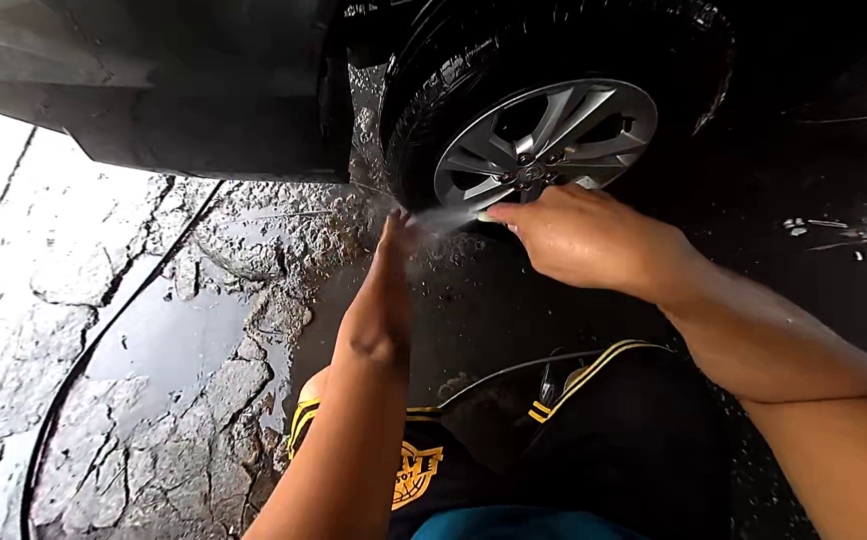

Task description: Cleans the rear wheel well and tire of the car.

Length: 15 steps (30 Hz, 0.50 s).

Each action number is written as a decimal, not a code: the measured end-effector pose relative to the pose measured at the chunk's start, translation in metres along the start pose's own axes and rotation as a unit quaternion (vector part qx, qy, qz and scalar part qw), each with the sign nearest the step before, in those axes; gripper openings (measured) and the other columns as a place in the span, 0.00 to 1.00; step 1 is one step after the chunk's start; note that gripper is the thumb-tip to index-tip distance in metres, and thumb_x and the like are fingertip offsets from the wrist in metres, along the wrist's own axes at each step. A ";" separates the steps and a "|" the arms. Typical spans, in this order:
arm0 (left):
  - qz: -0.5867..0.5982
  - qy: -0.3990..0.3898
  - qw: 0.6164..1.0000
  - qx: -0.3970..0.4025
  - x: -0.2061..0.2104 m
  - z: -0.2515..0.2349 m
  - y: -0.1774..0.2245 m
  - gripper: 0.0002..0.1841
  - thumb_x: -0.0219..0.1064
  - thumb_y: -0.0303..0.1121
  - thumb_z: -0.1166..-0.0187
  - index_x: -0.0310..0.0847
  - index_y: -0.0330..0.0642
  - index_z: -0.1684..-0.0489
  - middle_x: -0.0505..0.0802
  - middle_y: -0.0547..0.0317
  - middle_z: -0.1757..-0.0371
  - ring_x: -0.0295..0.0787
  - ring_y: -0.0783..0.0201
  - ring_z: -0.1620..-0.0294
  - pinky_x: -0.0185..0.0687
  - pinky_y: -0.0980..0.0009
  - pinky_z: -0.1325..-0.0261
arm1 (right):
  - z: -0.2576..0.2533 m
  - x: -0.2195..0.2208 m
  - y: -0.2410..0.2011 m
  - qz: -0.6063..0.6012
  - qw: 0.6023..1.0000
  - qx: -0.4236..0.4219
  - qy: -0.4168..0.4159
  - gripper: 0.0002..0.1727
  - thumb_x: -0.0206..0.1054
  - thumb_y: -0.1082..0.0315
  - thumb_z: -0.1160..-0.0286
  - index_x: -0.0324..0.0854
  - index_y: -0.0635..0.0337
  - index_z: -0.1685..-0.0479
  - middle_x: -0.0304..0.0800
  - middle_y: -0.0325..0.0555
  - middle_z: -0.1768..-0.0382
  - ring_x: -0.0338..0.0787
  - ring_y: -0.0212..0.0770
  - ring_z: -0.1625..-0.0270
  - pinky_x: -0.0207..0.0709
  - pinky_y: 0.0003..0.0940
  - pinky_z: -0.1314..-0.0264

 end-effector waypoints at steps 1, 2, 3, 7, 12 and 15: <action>-0.053 0.047 0.997 0.044 -0.008 -0.002 0.021 0.31 0.37 0.52 0.06 0.61 0.39 0.16 0.81 0.40 0.27 0.83 0.49 0.33 0.83 0.50 0.37 | 0.004 -0.008 0.001 -0.012 0.999 -0.002 0.030 0.22 0.56 0.62 0.12 0.79 0.37 0.23 0.88 0.50 0.70 0.90 0.55 0.65 0.81 0.56 0.66; -0.113 0.110 0.981 0.116 -0.013 -0.001 0.055 0.27 0.43 0.48 0.07 0.71 0.35 0.26 0.85 0.41 0.38 0.84 0.50 0.43 0.84 0.51 0.45 | 0.008 -0.023 0.006 -0.029 0.997 0.002 0.071 0.23 0.54 0.63 0.11 0.77 0.37 0.20 0.88 0.52 0.71 0.90 0.57 0.66 0.81 0.58 0.67; -0.152 0.157 0.960 0.175 -0.005 0.007 0.094 0.26 0.45 0.49 0.07 0.75 0.35 0.33 0.85 0.45 0.43 0.82 0.55 0.46 0.81 0.55 0.46 | 0.014 -0.042 0.012 -0.049 0.992 0.015 0.119 0.24 0.53 0.63 0.10 0.76 0.36 0.17 0.88 0.53 0.70 0.89 0.58 0.67 0.81 0.60 0.66; -0.283 0.056 0.877 0.384 0.138 0.080 0.229 0.30 0.44 0.51 0.06 0.76 0.34 0.25 0.86 0.45 0.29 0.81 0.62 0.28 0.75 0.59 0.23 | 0.045 -0.097 0.043 -0.100 0.952 0.102 0.270 0.24 0.53 0.60 0.08 0.74 0.36 0.16 0.90 0.50 0.68 0.90 0.53 0.66 0.82 0.55 0.63; -0.443 -0.114 0.713 0.531 0.244 0.117 0.259 0.29 0.43 0.51 0.06 0.73 0.46 0.16 0.78 0.54 0.15 0.68 0.63 0.12 0.57 0.58 0.08 | 0.148 -0.091 0.188 -0.124 0.880 0.320 0.330 0.24 0.49 0.62 0.07 0.75 0.41 0.17 0.92 0.60 0.42 0.92 0.63 0.42 0.80 0.70 0.40; -0.508 -0.068 0.696 0.503 0.237 0.104 0.257 0.35 0.41 0.62 0.09 0.60 0.54 0.07 0.69 0.54 0.09 0.58 0.56 0.07 0.48 0.47 0.06 | 0.226 -0.026 0.286 -0.138 0.836 0.438 0.300 0.22 0.53 0.65 0.10 0.80 0.48 0.22 0.89 0.68 0.41 0.87 0.74 0.38 0.74 0.81 0.40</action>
Point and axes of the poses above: each hand's wrist, its own z-axis away from the middle knuckle, its own x-axis out of the palm, y = z × x, the point moved 10 cm from there along -z, towards the middle knuckle
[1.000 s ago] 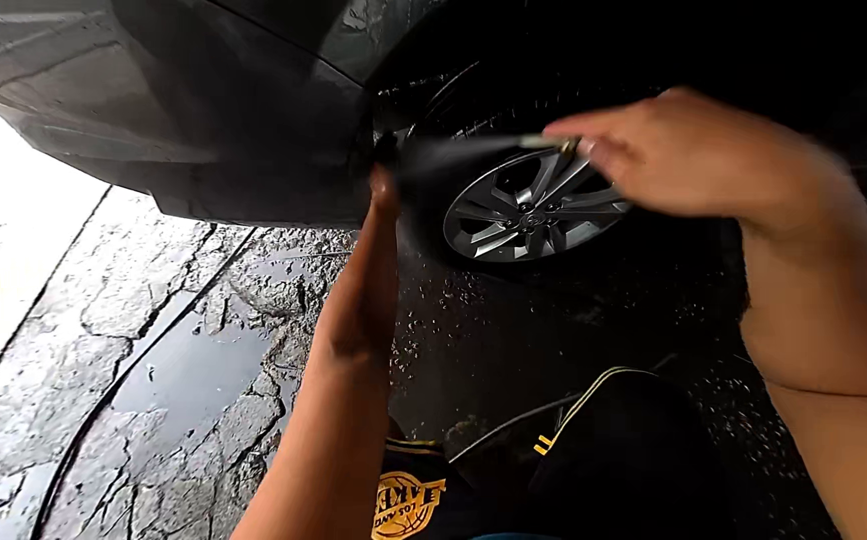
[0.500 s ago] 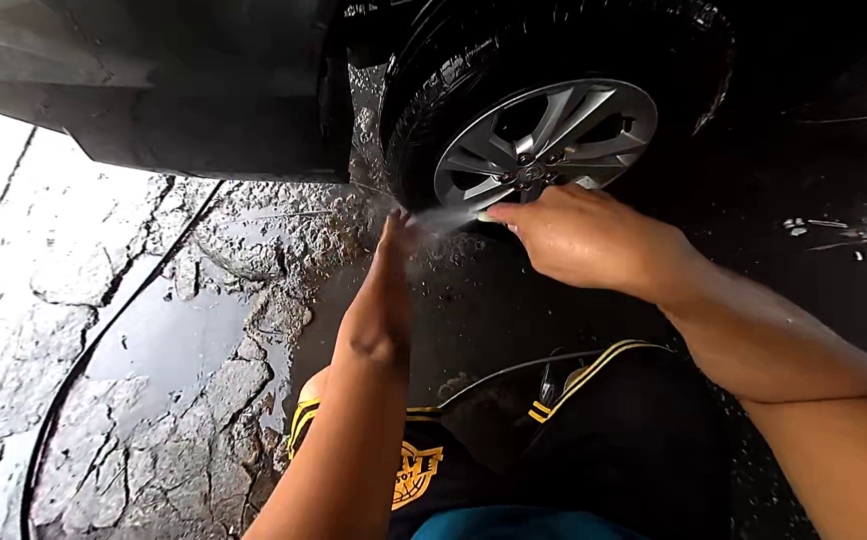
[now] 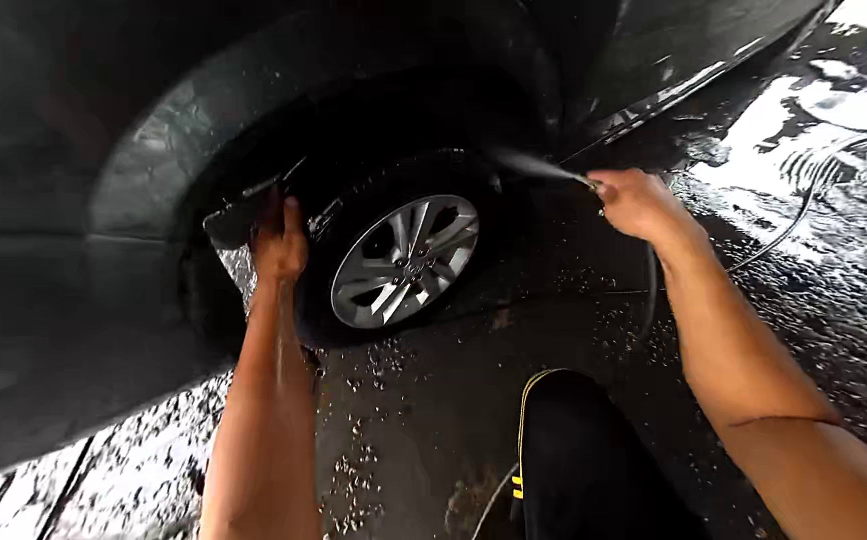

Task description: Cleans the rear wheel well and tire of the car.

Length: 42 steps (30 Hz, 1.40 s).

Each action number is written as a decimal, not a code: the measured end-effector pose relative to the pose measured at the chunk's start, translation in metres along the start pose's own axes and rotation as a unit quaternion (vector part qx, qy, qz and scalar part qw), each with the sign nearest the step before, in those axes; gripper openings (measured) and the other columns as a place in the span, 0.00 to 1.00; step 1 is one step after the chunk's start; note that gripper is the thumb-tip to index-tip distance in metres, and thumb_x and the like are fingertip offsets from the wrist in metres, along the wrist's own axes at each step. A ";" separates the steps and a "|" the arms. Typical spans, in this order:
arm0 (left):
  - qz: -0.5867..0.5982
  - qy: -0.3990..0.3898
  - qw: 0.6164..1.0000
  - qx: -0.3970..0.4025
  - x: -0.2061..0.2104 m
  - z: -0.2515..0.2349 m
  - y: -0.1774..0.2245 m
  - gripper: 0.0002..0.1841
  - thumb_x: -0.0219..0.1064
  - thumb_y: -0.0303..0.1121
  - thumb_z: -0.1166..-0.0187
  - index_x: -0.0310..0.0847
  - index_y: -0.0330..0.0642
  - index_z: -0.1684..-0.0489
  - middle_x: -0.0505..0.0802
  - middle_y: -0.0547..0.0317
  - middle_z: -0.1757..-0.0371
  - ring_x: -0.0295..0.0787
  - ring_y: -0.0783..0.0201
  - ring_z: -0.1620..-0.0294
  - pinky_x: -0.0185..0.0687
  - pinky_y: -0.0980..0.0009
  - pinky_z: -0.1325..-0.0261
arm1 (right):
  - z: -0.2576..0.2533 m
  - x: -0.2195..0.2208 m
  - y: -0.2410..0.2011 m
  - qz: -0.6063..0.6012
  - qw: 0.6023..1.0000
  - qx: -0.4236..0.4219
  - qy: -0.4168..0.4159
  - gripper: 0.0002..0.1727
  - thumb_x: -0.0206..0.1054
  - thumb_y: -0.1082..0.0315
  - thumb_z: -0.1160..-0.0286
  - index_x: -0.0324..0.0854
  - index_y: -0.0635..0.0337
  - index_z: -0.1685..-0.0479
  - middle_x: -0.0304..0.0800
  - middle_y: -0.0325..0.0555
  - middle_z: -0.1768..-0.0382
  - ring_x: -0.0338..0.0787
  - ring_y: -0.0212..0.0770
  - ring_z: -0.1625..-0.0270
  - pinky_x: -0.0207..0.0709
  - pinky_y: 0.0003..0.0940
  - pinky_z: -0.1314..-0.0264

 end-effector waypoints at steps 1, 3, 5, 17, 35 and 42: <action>0.008 -0.007 1.000 -0.017 0.000 -0.001 -0.003 0.36 0.41 0.63 0.10 0.58 0.55 0.06 0.67 0.54 0.08 0.56 0.56 0.06 0.47 0.47 0.05 | 0.000 0.007 0.032 0.000 1.000 0.012 0.006 0.21 0.54 0.66 0.11 0.82 0.50 0.25 0.90 0.69 0.44 0.88 0.75 0.42 0.74 0.83 0.45; 0.047 -0.026 0.997 -0.063 0.000 0.000 -0.012 0.36 0.44 0.63 0.10 0.58 0.57 0.06 0.68 0.55 0.08 0.58 0.58 0.07 0.50 0.49 0.06 | 0.006 0.008 0.049 -0.017 0.999 0.030 -0.004 0.22 0.53 0.67 0.10 0.82 0.50 0.23 0.90 0.68 0.43 0.88 0.74 0.42 0.74 0.81 0.44; 0.090 -0.022 0.985 -0.142 -0.006 0.004 -0.031 0.37 0.45 0.66 0.12 0.63 0.56 0.09 0.74 0.51 0.13 0.67 0.54 0.12 0.60 0.44 0.12 | 0.012 -0.009 0.013 -0.048 0.999 0.013 -0.012 0.23 0.51 0.67 0.09 0.78 0.50 0.20 0.90 0.66 0.41 0.88 0.70 0.40 0.75 0.77 0.39; -0.043 -0.003 0.923 -0.382 -0.042 0.093 0.016 0.31 0.43 0.47 0.05 0.71 0.25 0.22 0.83 0.26 0.29 0.80 0.37 0.24 0.70 0.44 0.20 | 0.031 -0.085 -0.053 -0.062 0.982 0.038 -0.176 0.24 0.52 0.66 0.09 0.74 0.49 0.16 0.92 0.64 0.45 0.91 0.66 0.44 0.80 0.69 0.40; 0.173 -0.609 0.768 0.100 0.020 0.368 0.553 0.42 0.81 0.47 0.32 0.70 0.41 0.15 0.81 0.43 0.20 0.75 0.51 0.17 0.66 0.53 0.13 | 0.118 -0.360 -0.061 0.063 0.944 0.066 -0.318 0.18 0.59 0.70 0.16 0.86 0.56 0.32 0.90 0.66 0.45 0.90 0.69 0.45 0.79 0.74 0.48; 0.228 -0.581 0.774 0.106 0.028 0.431 0.644 0.71 0.88 0.58 0.52 0.41 0.45 0.02 0.54 0.49 0.03 0.42 0.42 0.04 0.41 0.37 0.07 | 0.133 -0.525 -0.014 0.021 0.972 0.126 -0.197 0.24 0.53 0.70 0.12 0.78 0.52 0.20 0.89 0.70 0.47 0.89 0.66 0.59 0.80 0.67 0.57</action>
Point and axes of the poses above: each hand's wrist, its own z-axis away from the middle knuckle, its own x-axis out of the palm, y = z × x, the point moved 10 cm from there along -z, towards the middle knuckle
